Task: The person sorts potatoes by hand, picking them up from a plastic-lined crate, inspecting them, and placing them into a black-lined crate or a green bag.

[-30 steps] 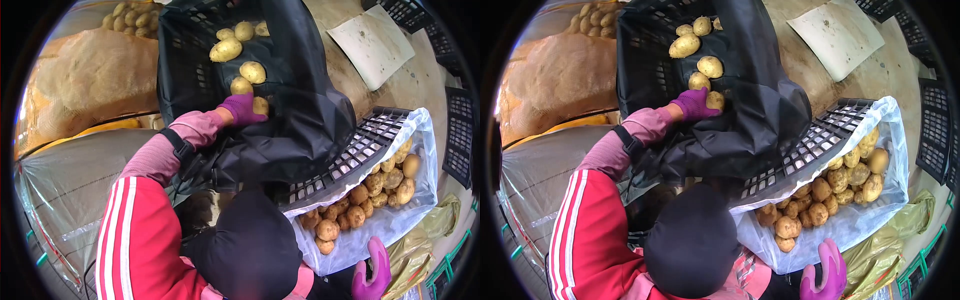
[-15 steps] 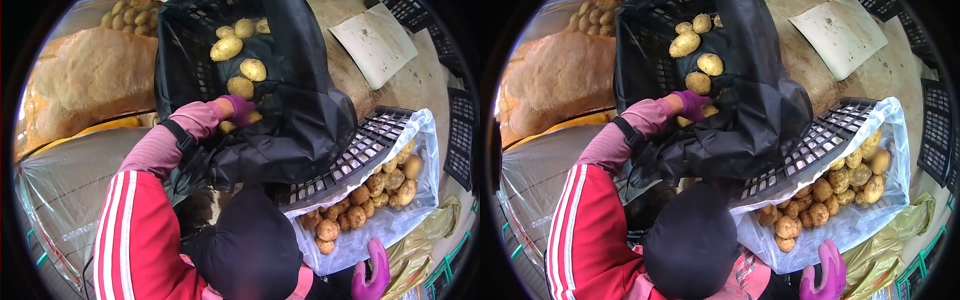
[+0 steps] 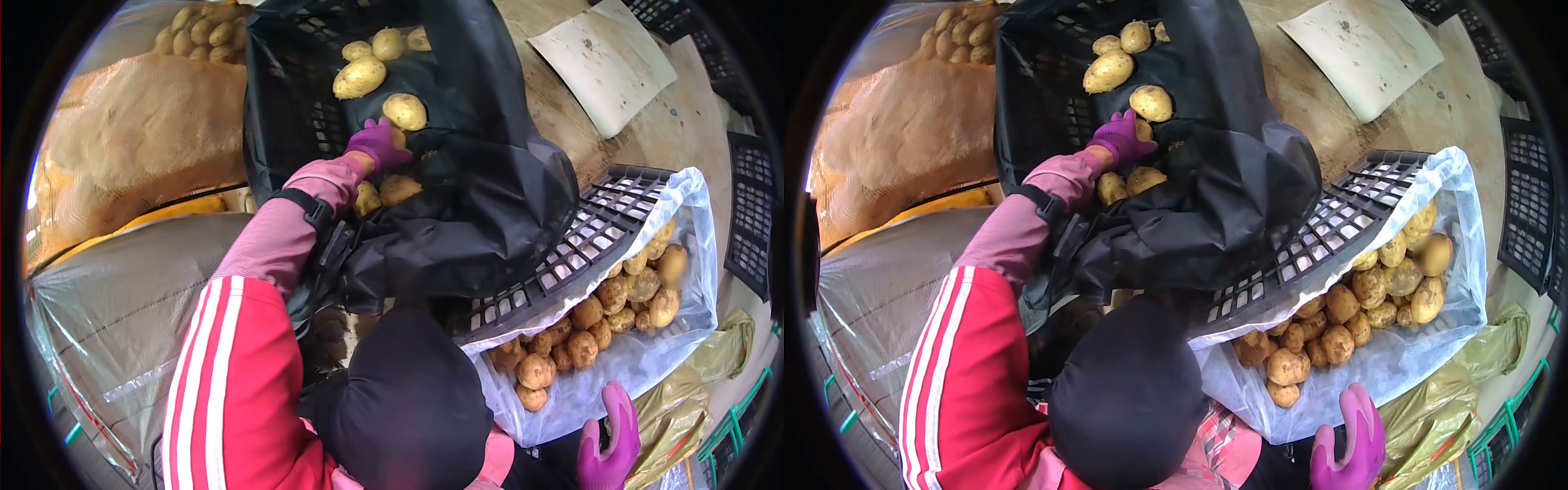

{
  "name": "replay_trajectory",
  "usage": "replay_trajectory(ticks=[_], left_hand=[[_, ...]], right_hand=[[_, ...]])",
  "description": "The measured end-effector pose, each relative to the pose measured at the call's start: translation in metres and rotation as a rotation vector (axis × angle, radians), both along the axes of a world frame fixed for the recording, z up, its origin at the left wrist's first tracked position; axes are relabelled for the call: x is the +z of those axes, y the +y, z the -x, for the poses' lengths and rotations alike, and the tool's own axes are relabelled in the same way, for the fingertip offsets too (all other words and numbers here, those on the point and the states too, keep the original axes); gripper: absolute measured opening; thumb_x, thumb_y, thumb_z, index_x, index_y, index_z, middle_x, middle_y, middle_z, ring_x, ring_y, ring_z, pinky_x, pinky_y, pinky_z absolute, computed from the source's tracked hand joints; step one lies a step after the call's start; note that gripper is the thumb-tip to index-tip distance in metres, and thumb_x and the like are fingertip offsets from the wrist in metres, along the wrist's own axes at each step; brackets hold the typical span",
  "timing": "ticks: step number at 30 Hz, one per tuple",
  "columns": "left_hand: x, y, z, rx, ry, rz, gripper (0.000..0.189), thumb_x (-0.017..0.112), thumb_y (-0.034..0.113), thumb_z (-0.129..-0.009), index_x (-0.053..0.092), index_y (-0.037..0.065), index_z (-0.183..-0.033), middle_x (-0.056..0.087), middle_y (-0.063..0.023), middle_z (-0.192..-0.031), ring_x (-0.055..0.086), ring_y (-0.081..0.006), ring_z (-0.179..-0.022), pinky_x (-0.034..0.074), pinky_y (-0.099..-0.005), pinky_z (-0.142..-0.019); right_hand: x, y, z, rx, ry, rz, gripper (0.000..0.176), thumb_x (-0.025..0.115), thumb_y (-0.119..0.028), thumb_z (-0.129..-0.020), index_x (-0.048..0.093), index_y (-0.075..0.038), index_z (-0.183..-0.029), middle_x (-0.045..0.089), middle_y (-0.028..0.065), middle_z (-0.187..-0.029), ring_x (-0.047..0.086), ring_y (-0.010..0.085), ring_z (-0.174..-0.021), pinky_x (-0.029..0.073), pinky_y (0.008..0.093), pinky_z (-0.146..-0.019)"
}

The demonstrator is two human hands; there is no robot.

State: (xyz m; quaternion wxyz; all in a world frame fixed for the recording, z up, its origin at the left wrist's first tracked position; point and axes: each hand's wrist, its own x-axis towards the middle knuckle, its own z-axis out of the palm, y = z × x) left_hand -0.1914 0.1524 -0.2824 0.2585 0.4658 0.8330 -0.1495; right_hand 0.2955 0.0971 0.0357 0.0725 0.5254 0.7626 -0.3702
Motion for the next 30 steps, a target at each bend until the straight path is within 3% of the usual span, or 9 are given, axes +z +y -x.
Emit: replay_trajectory(ticks=[3, 7, 10, 13, 19, 22, 24, 26, 30], left_hand=[[0.005, 0.015, 0.009, 0.056, -0.127, 0.067, 0.096, 0.078, 0.059, -0.066, 0.047, -0.001, -0.134, 0.059, -0.0238, -0.127, 0.059, -0.037, -0.119, 0.047, -0.0422, -0.1], [0.05, 0.021, -0.02, -0.25, -0.421, 0.196, 0.086, 0.077, 0.051, -0.072, 0.048, 0.003, -0.137, 0.057, -0.0233, -0.129, 0.058, -0.0376, -0.12, 0.048, -0.0437, -0.099], [0.037, 0.0, -0.047, -0.467, -0.452, 0.045, 0.08, 0.077, 0.045, -0.075, 0.049, 0.008, -0.14, 0.051, -0.023, -0.138, 0.056, -0.0387, -0.122, 0.047, -0.0452, -0.1], [0.005, -0.004, -0.054, -0.623, -0.503, 0.09, 0.08, 0.077, 0.042, -0.075, 0.047, 0.014, -0.144, 0.046, -0.0199, -0.144, 0.054, -0.0397, -0.123, 0.047, -0.0461, -0.102], [-0.004, 0.001, -0.05, -0.674, -0.523, 0.053, 0.073, 0.075, 0.04, -0.076, 0.051, 0.014, -0.14, 0.052, -0.0165, -0.139, 0.057, -0.0371, -0.121, 0.049, -0.0453, -0.097], [0.036, 0.035, -0.063, -0.539, -0.347, 0.35, 0.065, 0.075, 0.041, -0.077, 0.056, 0.013, -0.133, 0.059, -0.0183, -0.129, 0.06, -0.0339, -0.116, 0.05, -0.0432, -0.092], [0.051, 0.04, -0.042, -0.013, -0.474, -0.16, 0.061, 0.075, 0.042, -0.077, 0.058, 0.011, -0.127, 0.062, -0.0192, -0.12, 0.062, -0.0318, -0.112, 0.05, -0.0419, -0.088], [0.014, 0.048, -0.01, -0.158, -0.137, -0.534, 0.064, 0.076, 0.045, -0.075, 0.059, 0.01, -0.126, 0.062, -0.0191, -0.12, 0.062, -0.0327, -0.11, 0.05, -0.0408, -0.091], [-0.024, 0.043, -0.004, -0.197, 0.127, -0.446, 0.071, 0.079, 0.048, -0.071, 0.057, 0.011, -0.127, 0.063, -0.018, -0.122, 0.061, -0.0353, -0.112, 0.05, -0.041, -0.096]], right_hand=[[-0.004, -0.003, -0.003, -0.005, 0.02, -0.046, 0.045, 0.062, -0.002, -0.082, 0.06, 0.003, -0.126, 0.061, 0.0228, -0.129, 0.06, 0.0366, -0.117, 0.048, 0.0433, -0.099], [-0.011, -0.007, -0.01, -0.016, 0.018, -0.055, 0.051, 0.068, -0.006, -0.077, 0.06, 0.0, -0.127, 0.061, 0.0226, -0.128, 0.06, 0.0382, -0.116, 0.048, 0.0455, -0.098], [0.0, 0.001, 0.004, 0.034, -0.031, -0.021, 0.038, 0.062, -0.007, -0.091, 0.06, 0.003, -0.128, 0.062, 0.02, -0.128, 0.058, 0.036, -0.121, 0.045, 0.0412, -0.102], [-0.005, -0.009, -0.005, -0.074, 0.065, 0.001, 0.053, 0.057, 0.001, -0.077, 0.058, 0.005, -0.129, 0.057, 0.0262, -0.132, 0.055, 0.0387, -0.125, 0.042, 0.0447, -0.107], [-0.001, -0.001, 0.002, 0.022, -0.033, -0.03, 0.039, 0.063, -0.008, -0.091, 0.06, 0.002, -0.128, 0.062, 0.0196, -0.127, 0.058, 0.0359, -0.121, 0.045, 0.041, -0.102], [-0.006, -0.006, -0.006, -0.057, 0.029, -0.016, 0.052, 0.061, -0.001, -0.077, 0.059, 0.002, -0.129, 0.058, 0.024, -0.132, 0.056, 0.0385, -0.124, 0.042, 0.0443, -0.106], [-0.002, -0.003, 0.001, -0.01, 0.017, -0.012, 0.043, 0.063, -0.005, -0.086, 0.059, 0.001, -0.129, 0.061, 0.0206, -0.129, 0.057, 0.0364, -0.122, 0.044, 0.0416, -0.104], [0.0, -0.001, 0.004, 0.022, -0.014, -0.002, 0.039, 0.063, -0.007, -0.09, 0.06, 0.001, -0.129, 0.062, 0.0188, -0.128, 0.058, 0.0357, -0.121, 0.045, 0.0404, -0.102], [-0.005, 0.001, 0.002, 0.049, -0.074, -0.007, 0.04, 0.063, -0.007, -0.09, 0.059, 0.001, -0.129, 0.062, 0.019, -0.128, 0.057, 0.0363, -0.121, 0.046, 0.0407, -0.102]])
